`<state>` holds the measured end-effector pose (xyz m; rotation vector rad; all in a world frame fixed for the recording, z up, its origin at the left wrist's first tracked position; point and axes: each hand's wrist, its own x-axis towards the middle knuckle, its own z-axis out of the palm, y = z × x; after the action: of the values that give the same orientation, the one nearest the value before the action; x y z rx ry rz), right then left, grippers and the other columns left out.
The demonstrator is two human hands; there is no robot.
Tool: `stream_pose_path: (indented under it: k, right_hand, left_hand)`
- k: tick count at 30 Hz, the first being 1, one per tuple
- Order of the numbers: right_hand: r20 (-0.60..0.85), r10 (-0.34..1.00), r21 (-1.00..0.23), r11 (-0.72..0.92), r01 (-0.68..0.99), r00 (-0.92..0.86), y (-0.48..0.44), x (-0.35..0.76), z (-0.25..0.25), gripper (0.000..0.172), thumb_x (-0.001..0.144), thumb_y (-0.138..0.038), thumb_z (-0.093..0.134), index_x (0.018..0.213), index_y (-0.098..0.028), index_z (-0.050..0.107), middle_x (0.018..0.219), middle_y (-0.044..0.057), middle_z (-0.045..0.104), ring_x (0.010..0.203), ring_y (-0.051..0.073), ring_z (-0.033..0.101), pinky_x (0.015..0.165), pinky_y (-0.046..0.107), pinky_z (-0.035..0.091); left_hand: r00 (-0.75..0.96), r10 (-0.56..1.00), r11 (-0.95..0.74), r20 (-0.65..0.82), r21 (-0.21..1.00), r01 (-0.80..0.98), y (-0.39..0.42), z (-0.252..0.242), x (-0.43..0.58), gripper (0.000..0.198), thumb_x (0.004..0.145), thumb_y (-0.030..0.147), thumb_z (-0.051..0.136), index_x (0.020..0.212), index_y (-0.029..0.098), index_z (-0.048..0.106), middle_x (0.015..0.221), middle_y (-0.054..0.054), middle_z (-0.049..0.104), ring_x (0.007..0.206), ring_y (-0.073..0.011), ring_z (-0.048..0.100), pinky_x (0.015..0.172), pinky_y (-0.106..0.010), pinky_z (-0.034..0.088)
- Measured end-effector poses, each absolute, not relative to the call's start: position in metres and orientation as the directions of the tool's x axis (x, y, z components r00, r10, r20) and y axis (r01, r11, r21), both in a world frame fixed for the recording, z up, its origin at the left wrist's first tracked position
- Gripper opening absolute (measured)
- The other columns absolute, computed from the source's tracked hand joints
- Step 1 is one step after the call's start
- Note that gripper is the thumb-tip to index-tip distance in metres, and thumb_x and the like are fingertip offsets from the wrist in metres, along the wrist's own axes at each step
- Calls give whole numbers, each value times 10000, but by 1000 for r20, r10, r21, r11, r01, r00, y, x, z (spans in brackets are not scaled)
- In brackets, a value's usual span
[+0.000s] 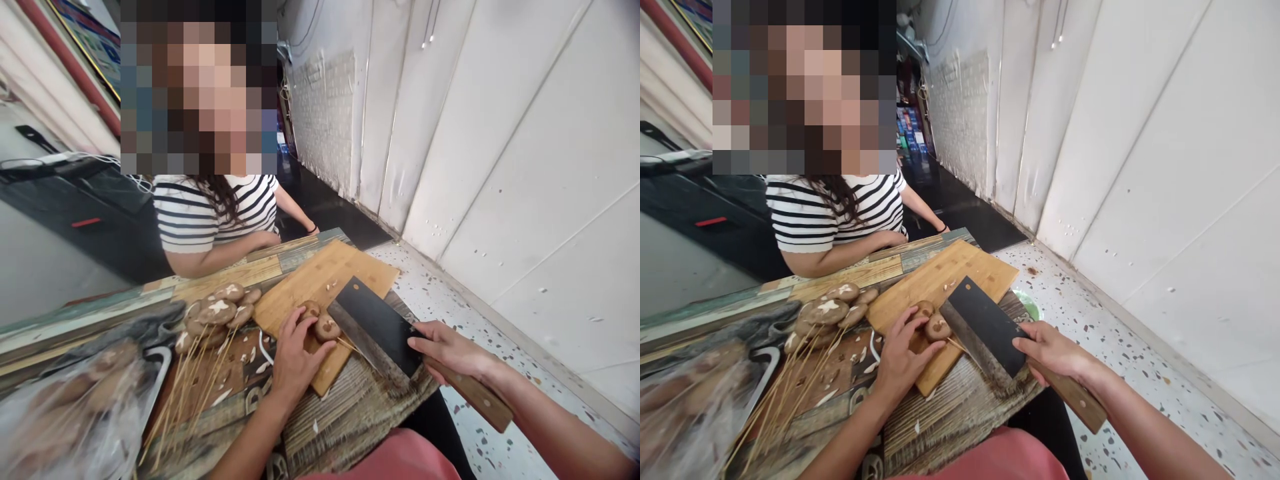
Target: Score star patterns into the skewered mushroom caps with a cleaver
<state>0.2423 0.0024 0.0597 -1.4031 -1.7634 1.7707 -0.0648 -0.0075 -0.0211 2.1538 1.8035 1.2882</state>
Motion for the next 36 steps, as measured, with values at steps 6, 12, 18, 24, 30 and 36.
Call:
stream_pose_path:
  k: [6, 12, 18, 24, 30, 36]
  right_hand:
    - [-445, 725, -887, -277, 369, -526, 4, 244, 59, 287, 878, -484, 519, 771, -224, 461, 334, -93, 474, 286, 84, 406, 340, 176, 302]
    - [-459, 705, -883, -292, 368, -541, -1, 245, 60, 280, 892, -460, 509, 761, -222, 444, 336, -90, 495, 281, 76, 409, 336, 167, 303]
    - [-444, 708, -893, -299, 338, -549, 0, 241, 52, 264, 906, -441, 510, 785, -211, 464, 338, -87, 503, 288, 80, 430, 345, 169, 310]
    - [-456, 713, -889, -337, 310, -533, 0, 236, 48, 269, 905, -444, 511, 774, -228, 417, 336, -87, 511, 269, 78, 404, 328, 168, 289]
    - [-464, 694, -885, -387, 259, -550, 0, 241, 37, 285, 875, -470, 549, 788, -222, 438, 316, -91, 489, 253, 86, 406, 309, 165, 269]
    - [-467, 692, -876, -446, 182, -551, -1, 237, 32, 318, 837, -505, 588, 830, -195, 516, 322, -69, 504, 256, 91, 410, 307, 173, 281]
  left_hand:
    - [20, 838, -355, 546, 515, 780, -8, -14, -67, 361, 740, 351, 723, 1047, 197, 612, 1335, -127, 489, 1237, -298, 482, 1038, -510, 421]
    - [39, 857, -359, 514, 541, 761, -11, -14, -72, 373, 733, 326, 728, 1064, 199, 610, 1367, -119, 471, 1252, -285, 476, 1051, -481, 419]
    - [35, 852, -370, 523, 553, 746, -11, -17, -73, 376, 732, 329, 732, 1065, 199, 617, 1357, -120, 482, 1238, -283, 489, 1044, -486, 424]
    - [23, 857, -363, 515, 570, 737, -10, -17, -73, 376, 712, 323, 752, 1047, 204, 629, 1348, -114, 493, 1233, -283, 495, 1041, -487, 429]
    - [21, 846, -374, 533, 565, 735, -9, -18, -73, 373, 707, 313, 758, 1043, 204, 639, 1331, -113, 515, 1230, -284, 504, 1035, -488, 438]
    - [14, 862, -355, 506, 585, 729, -9, -17, -73, 387, 684, 346, 772, 1026, 210, 654, 1329, -111, 530, 1225, -295, 514, 1023, -501, 445]
